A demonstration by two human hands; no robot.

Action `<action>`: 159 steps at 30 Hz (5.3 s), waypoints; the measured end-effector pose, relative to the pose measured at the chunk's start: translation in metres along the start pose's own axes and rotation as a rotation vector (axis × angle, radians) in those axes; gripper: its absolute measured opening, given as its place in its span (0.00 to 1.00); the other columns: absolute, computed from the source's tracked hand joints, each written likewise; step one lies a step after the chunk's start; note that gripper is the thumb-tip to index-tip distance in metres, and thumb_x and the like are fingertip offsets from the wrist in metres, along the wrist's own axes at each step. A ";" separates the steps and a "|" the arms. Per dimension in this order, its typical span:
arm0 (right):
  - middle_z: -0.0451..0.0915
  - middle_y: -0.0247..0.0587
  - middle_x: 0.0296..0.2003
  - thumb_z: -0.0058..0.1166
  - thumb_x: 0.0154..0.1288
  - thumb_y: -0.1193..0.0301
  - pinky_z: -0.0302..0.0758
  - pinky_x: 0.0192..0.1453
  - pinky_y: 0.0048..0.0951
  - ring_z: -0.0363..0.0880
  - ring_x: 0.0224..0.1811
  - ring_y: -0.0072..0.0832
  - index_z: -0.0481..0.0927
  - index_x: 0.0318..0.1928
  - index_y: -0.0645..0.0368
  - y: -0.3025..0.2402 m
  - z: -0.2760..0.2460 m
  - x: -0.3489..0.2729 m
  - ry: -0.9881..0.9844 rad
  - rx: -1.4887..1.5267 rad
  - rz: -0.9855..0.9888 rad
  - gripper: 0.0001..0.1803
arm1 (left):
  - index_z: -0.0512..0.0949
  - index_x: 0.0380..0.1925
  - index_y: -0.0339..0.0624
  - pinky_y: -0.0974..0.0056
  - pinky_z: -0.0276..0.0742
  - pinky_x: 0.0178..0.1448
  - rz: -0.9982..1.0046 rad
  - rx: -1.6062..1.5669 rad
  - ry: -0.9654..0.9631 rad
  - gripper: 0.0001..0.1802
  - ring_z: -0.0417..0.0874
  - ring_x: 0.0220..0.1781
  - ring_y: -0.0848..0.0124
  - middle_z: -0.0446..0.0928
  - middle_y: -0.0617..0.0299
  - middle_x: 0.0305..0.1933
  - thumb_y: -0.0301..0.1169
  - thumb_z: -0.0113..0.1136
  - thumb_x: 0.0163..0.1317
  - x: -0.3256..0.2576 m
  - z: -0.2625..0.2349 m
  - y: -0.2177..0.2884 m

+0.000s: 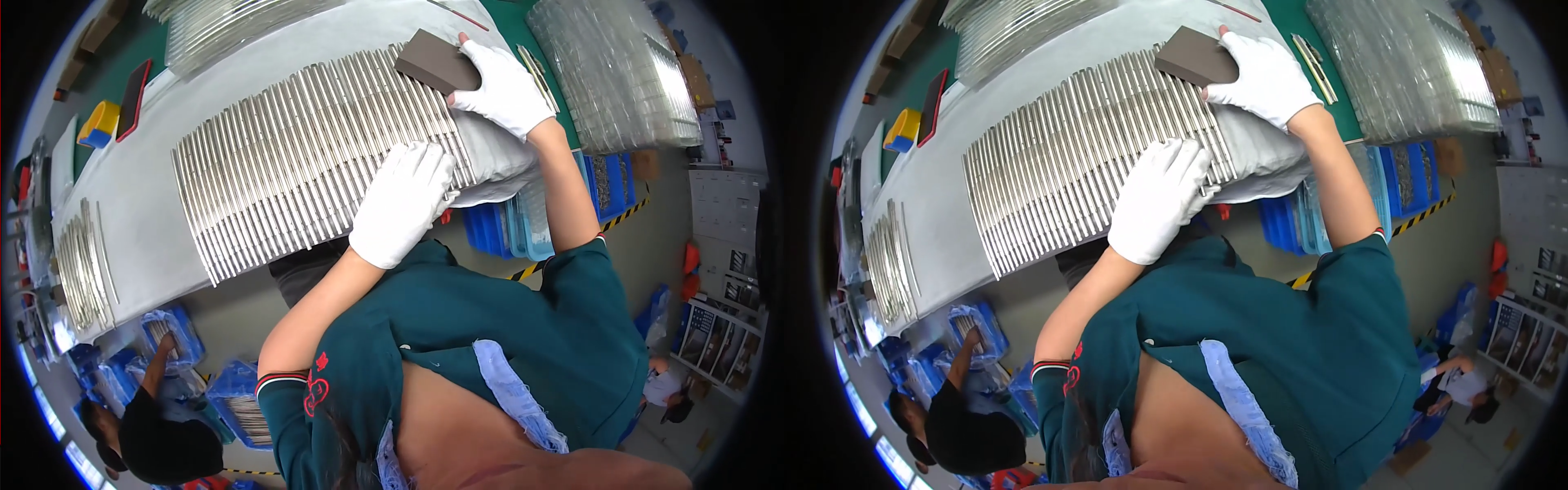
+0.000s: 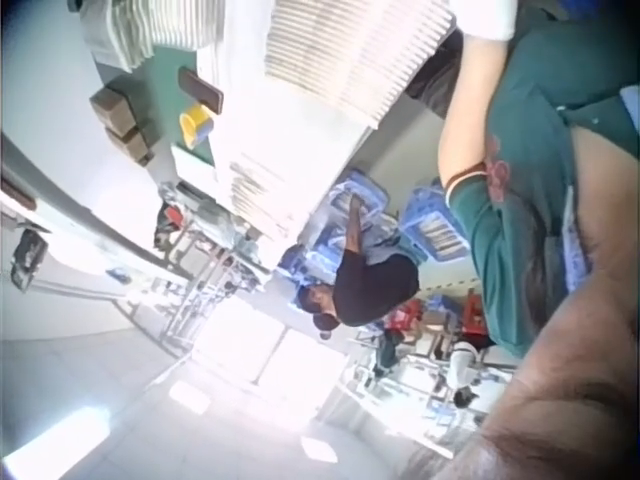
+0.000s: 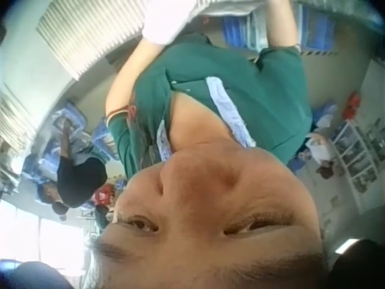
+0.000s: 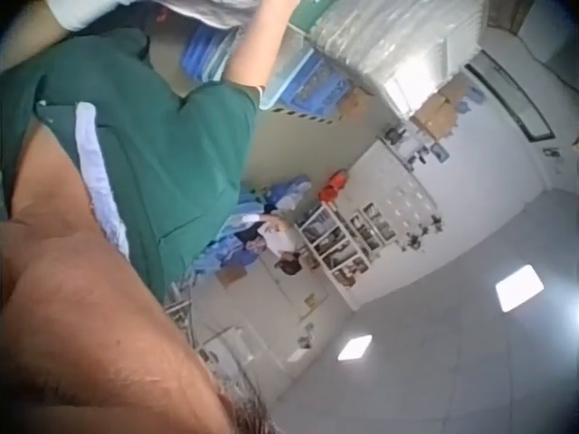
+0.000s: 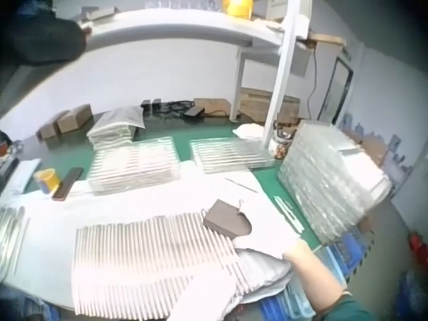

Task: The worker aligns metal rods on a table, smooths the ends with a sanding block, and bundles them together.

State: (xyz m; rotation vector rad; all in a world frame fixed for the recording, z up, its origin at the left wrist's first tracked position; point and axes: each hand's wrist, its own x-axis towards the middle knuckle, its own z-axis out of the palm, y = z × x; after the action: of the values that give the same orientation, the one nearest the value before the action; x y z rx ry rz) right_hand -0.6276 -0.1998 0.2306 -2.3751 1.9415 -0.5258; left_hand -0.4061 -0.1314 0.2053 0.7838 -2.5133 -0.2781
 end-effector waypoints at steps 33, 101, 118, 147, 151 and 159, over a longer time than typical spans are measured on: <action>0.74 0.36 0.56 0.58 0.57 0.76 0.65 0.66 0.29 0.69 0.60 0.27 0.75 0.57 0.57 0.002 -0.036 -0.003 -0.417 0.955 0.058 0.25 | 0.73 0.38 0.36 0.56 0.70 0.52 0.119 0.008 0.087 0.19 0.74 0.47 0.57 0.72 0.53 0.46 0.37 0.60 0.48 -0.005 0.006 -0.006; 0.67 0.48 0.61 0.49 0.62 0.56 0.54 0.70 0.40 0.61 0.66 0.44 0.67 0.61 0.59 -0.055 -0.008 -0.049 -0.035 0.090 -0.343 0.30 | 0.71 0.46 0.31 0.57 0.66 0.57 -0.008 -0.020 0.054 0.27 0.71 0.51 0.56 0.70 0.49 0.47 0.42 0.61 0.53 -0.008 -0.013 -0.001; 0.61 0.52 0.64 0.37 0.58 0.35 0.48 0.72 0.46 0.55 0.68 0.49 0.63 0.64 0.61 -0.125 0.013 -0.015 -0.293 0.047 -0.632 0.47 | 0.72 0.54 0.37 0.46 0.61 0.63 -0.549 0.487 0.073 0.39 0.67 0.57 0.37 0.68 0.40 0.59 0.57 0.59 0.51 -0.156 -0.107 -0.083; 0.62 0.51 0.65 0.49 0.56 0.47 0.47 0.73 0.47 0.56 0.68 0.48 0.68 0.61 0.56 -0.138 0.032 0.020 -0.452 0.059 -0.858 0.36 | 0.69 0.57 0.49 0.40 0.59 0.62 -0.448 0.242 -0.028 0.47 0.69 0.56 0.41 0.69 0.47 0.56 0.64 0.62 0.38 -0.140 -0.109 -0.069; 0.63 0.50 0.64 0.52 0.53 0.48 0.48 0.73 0.47 0.58 0.68 0.44 0.68 0.60 0.56 -0.155 0.036 0.029 -0.440 0.106 -0.963 0.37 | 0.71 0.56 0.48 0.41 0.58 0.62 -0.471 0.234 -0.023 0.47 0.69 0.56 0.43 0.70 0.49 0.57 0.63 0.63 0.37 -0.143 -0.117 -0.069; 0.61 0.48 0.65 0.40 0.65 0.50 0.49 0.73 0.43 0.57 0.69 0.42 0.63 0.63 0.56 -0.215 0.081 0.098 -0.262 0.107 -1.131 0.33 | 0.71 0.55 0.46 0.40 0.59 0.61 -0.563 0.379 -0.027 0.47 0.71 0.54 0.43 0.71 0.48 0.56 0.63 0.63 0.37 -0.176 -0.135 -0.082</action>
State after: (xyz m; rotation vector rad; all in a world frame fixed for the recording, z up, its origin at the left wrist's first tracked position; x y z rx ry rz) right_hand -0.3856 -0.2612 0.2274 -3.0381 0.3157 -0.2637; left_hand -0.1724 -0.1028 0.2260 1.6468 -2.3466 0.0115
